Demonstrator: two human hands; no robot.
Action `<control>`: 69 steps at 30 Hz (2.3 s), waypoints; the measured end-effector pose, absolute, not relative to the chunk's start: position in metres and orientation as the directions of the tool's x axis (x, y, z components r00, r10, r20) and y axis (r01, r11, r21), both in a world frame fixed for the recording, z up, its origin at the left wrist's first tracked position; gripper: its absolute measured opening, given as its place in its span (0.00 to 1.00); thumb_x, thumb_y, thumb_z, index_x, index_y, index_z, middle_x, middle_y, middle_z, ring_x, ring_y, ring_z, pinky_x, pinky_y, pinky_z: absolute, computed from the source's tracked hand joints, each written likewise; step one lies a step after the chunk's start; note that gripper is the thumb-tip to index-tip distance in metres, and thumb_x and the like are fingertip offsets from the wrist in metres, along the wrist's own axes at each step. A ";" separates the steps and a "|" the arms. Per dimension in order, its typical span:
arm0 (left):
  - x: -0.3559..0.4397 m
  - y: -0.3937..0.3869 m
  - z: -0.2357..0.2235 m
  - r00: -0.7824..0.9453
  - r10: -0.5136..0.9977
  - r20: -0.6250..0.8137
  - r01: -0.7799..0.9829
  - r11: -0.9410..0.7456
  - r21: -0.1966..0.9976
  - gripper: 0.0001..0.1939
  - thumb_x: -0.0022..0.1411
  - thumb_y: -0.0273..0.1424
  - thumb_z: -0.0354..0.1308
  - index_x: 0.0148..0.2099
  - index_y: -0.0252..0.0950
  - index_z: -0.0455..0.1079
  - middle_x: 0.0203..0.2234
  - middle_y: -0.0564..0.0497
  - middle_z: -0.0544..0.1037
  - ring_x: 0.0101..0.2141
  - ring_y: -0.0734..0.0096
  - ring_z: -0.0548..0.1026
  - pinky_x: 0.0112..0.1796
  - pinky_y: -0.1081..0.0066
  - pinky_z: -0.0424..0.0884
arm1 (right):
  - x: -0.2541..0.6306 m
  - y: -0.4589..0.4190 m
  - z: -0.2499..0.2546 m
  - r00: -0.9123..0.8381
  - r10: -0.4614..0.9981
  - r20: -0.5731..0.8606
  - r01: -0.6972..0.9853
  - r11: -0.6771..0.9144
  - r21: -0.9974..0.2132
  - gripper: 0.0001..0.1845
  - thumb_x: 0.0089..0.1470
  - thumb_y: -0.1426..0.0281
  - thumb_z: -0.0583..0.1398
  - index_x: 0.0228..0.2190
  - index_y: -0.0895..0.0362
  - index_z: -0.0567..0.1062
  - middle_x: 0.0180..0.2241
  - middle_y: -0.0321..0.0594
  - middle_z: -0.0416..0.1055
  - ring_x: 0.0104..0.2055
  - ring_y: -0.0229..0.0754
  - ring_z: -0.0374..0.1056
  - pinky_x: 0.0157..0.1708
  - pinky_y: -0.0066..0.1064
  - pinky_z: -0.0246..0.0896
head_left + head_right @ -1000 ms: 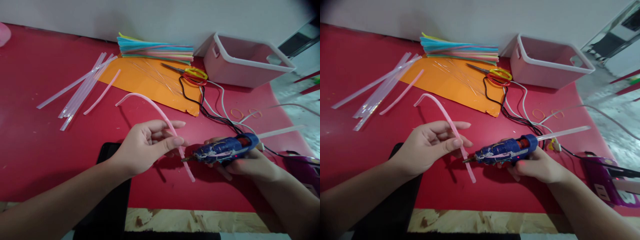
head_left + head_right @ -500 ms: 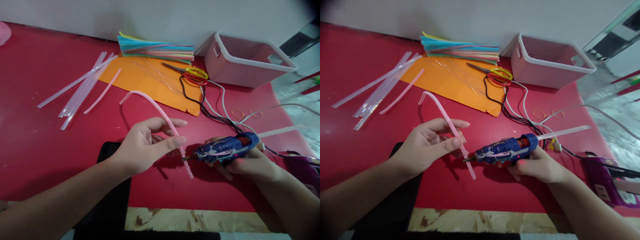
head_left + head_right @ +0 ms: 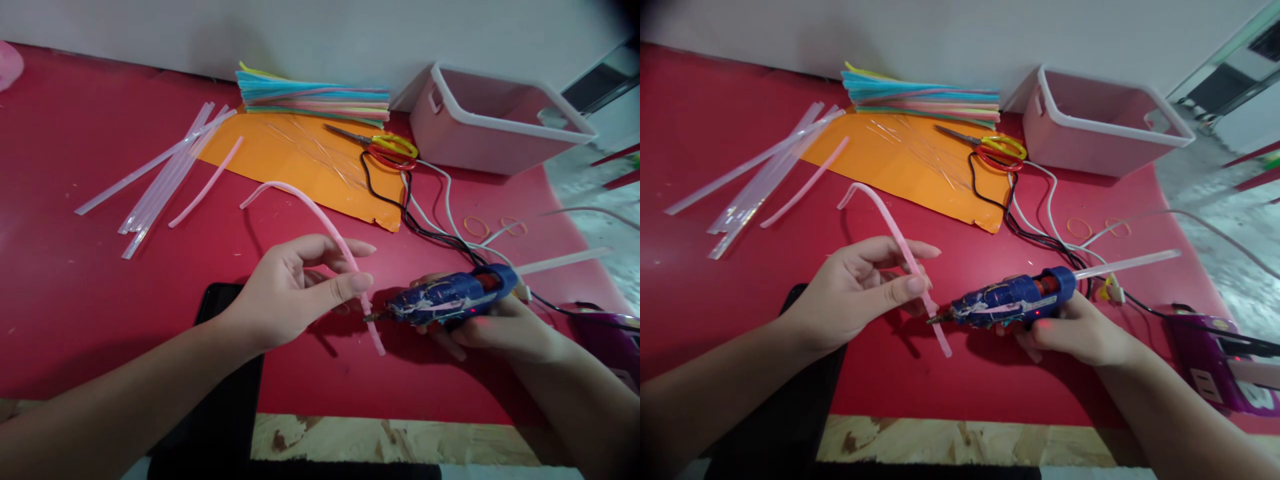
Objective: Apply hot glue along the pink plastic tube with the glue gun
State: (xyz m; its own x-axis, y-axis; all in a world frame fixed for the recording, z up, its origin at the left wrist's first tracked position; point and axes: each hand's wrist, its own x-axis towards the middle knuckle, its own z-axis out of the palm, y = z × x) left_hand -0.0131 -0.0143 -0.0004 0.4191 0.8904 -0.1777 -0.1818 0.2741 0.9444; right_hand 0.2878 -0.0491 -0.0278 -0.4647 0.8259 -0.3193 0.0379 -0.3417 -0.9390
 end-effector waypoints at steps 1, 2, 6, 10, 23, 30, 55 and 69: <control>-0.013 -0.014 0.000 0.421 0.889 -0.180 -0.178 0.276 0.944 0.13 0.57 0.34 0.78 0.36 0.34 0.78 0.26 0.54 0.82 0.31 0.71 0.82 0.34 0.72 0.78 | 0.287 -0.049 -0.027 -0.464 0.825 -0.322 0.045 -0.341 -0.939 0.08 0.45 0.70 0.70 0.31 0.54 0.89 0.25 0.43 0.82 0.15 0.37 0.66 0.16 0.28 0.60; -0.013 -0.013 0.000 0.420 0.889 -0.184 -0.174 0.278 0.945 0.13 0.57 0.35 0.78 0.36 0.35 0.78 0.26 0.53 0.82 0.31 0.71 0.82 0.34 0.72 0.78 | 0.287 -0.049 -0.026 -0.462 0.826 -0.322 0.049 -0.339 -0.940 0.08 0.45 0.70 0.70 0.31 0.54 0.89 0.25 0.43 0.82 0.15 0.37 0.66 0.16 0.28 0.60; -0.013 -0.013 0.001 0.422 0.887 -0.188 -0.156 0.275 0.949 0.15 0.56 0.37 0.79 0.36 0.35 0.79 0.26 0.53 0.81 0.31 0.69 0.82 0.34 0.70 0.79 | 0.285 -0.049 -0.024 -0.451 0.831 -0.326 0.048 -0.341 -0.939 0.10 0.44 0.71 0.69 0.32 0.55 0.89 0.27 0.45 0.83 0.16 0.37 0.67 0.16 0.29 0.60; -0.013 -0.015 0.001 0.407 0.891 -0.201 -0.152 0.283 0.947 0.16 0.56 0.39 0.79 0.38 0.34 0.80 0.26 0.52 0.82 0.31 0.68 0.82 0.34 0.69 0.80 | 0.285 -0.048 -0.024 -0.455 0.829 -0.327 0.047 -0.344 -0.938 0.09 0.44 0.71 0.69 0.31 0.54 0.89 0.27 0.44 0.83 0.15 0.37 0.66 0.16 0.28 0.60; -0.013 -0.015 0.001 0.432 0.874 -0.221 -0.167 0.318 0.933 0.16 0.56 0.37 0.79 0.39 0.34 0.79 0.26 0.53 0.82 0.30 0.70 0.82 0.33 0.73 0.80 | 0.288 -0.050 -0.027 -0.440 0.824 -0.357 0.109 -0.345 -0.932 0.09 0.44 0.69 0.68 0.30 0.54 0.89 0.25 0.45 0.81 0.15 0.38 0.64 0.16 0.31 0.59; -0.013 -0.015 0.001 0.424 0.879 -0.217 -0.177 0.316 0.932 0.15 0.55 0.36 0.79 0.39 0.35 0.79 0.28 0.53 0.82 0.30 0.71 0.82 0.32 0.73 0.79 | 0.291 -0.049 -0.030 -0.453 0.818 -0.354 0.117 -0.339 -0.934 0.09 0.46 0.67 0.69 0.31 0.55 0.89 0.21 0.42 0.78 0.16 0.39 0.65 0.17 0.31 0.59; -0.013 -0.014 0.001 0.439 0.864 -0.249 -0.187 0.358 0.915 0.20 0.53 0.30 0.80 0.47 0.35 0.81 0.26 0.56 0.80 0.28 0.72 0.82 0.32 0.75 0.78 | 0.289 -0.048 -0.026 -0.422 0.829 -0.367 0.126 -0.347 -0.929 0.09 0.44 0.67 0.68 0.29 0.57 0.88 0.18 0.42 0.77 0.14 0.39 0.64 0.15 0.30 0.57; -0.013 -0.014 0.001 0.440 0.858 -0.266 -0.190 0.378 0.906 0.21 0.52 0.27 0.80 0.48 0.35 0.81 0.26 0.58 0.79 0.29 0.74 0.83 0.33 0.77 0.77 | 0.292 -0.050 -0.031 -0.420 0.839 -0.345 0.094 -0.338 -0.937 0.10 0.46 0.68 0.70 0.32 0.58 0.89 0.26 0.47 0.82 0.15 0.38 0.66 0.15 0.29 0.60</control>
